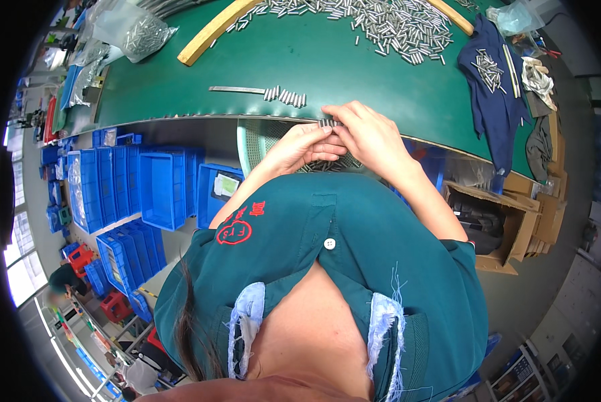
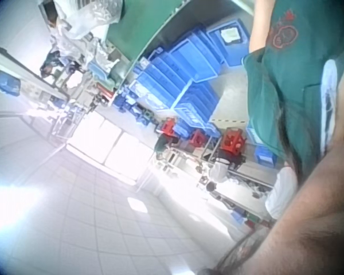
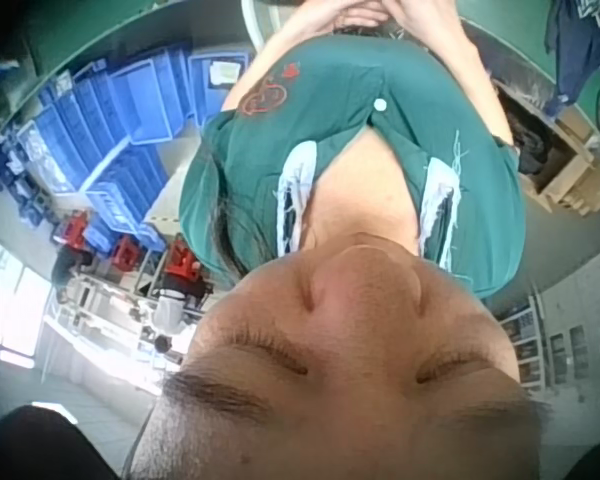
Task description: The person threads small metal pins onto a thin metal rod by hand at a workbench.
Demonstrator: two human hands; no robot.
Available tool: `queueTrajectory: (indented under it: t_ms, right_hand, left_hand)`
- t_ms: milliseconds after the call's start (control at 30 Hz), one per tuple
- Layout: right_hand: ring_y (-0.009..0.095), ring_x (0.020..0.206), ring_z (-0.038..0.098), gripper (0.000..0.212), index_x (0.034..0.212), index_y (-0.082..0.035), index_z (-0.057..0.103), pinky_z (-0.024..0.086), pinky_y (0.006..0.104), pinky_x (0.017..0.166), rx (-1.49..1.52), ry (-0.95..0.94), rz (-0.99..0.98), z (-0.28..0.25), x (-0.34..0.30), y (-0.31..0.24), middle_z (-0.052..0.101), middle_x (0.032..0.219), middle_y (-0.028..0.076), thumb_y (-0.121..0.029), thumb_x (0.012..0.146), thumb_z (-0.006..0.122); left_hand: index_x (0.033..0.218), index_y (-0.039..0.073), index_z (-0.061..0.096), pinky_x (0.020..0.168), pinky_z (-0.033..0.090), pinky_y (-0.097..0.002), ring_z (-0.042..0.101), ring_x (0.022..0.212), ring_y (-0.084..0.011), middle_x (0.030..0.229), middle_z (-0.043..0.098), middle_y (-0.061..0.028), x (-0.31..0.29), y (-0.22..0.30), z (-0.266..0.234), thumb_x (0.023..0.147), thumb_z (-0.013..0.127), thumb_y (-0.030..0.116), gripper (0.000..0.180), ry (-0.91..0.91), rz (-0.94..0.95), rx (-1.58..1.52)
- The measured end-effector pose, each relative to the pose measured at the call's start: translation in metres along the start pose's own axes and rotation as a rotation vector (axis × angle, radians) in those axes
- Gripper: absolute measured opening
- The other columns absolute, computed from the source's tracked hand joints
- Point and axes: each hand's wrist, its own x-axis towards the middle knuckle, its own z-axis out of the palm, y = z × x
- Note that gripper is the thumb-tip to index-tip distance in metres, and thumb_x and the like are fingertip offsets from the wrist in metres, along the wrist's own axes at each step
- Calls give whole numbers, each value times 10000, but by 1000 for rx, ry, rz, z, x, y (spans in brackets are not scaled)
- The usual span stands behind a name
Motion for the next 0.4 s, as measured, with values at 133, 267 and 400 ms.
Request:
queueTrajectory:
  t_ms: [133,267,400]
  right_hand:
    - [243,877,612,337,1186,-134,568,510,356,735,35,15,24,1,-3,-3,580,960,70,-105,851,593]
    - [198,827,619,416,1248,-135,545,512,327,739,241,-14,97,-6,-5,-8,586,975,70,-77,841,607]
    - [175,832,621,438,1276,-122,530,511,323,770,394,-17,94,-11,-6,-13,593,997,78,-63,849,608]
  left_hand:
    - [1152,-27,573,813,549,-295,667,940,-201,1017,666,-132,-2,1,7,976,501,218,311,58,58,206]
    - [1155,-23,580,807,545,-290,665,931,-180,1005,668,-121,-9,6,3,975,500,198,296,18,137,362]
    - [1187,12,575,812,538,-300,669,926,-196,1013,672,-121,-23,19,8,962,517,198,297,-8,231,578]
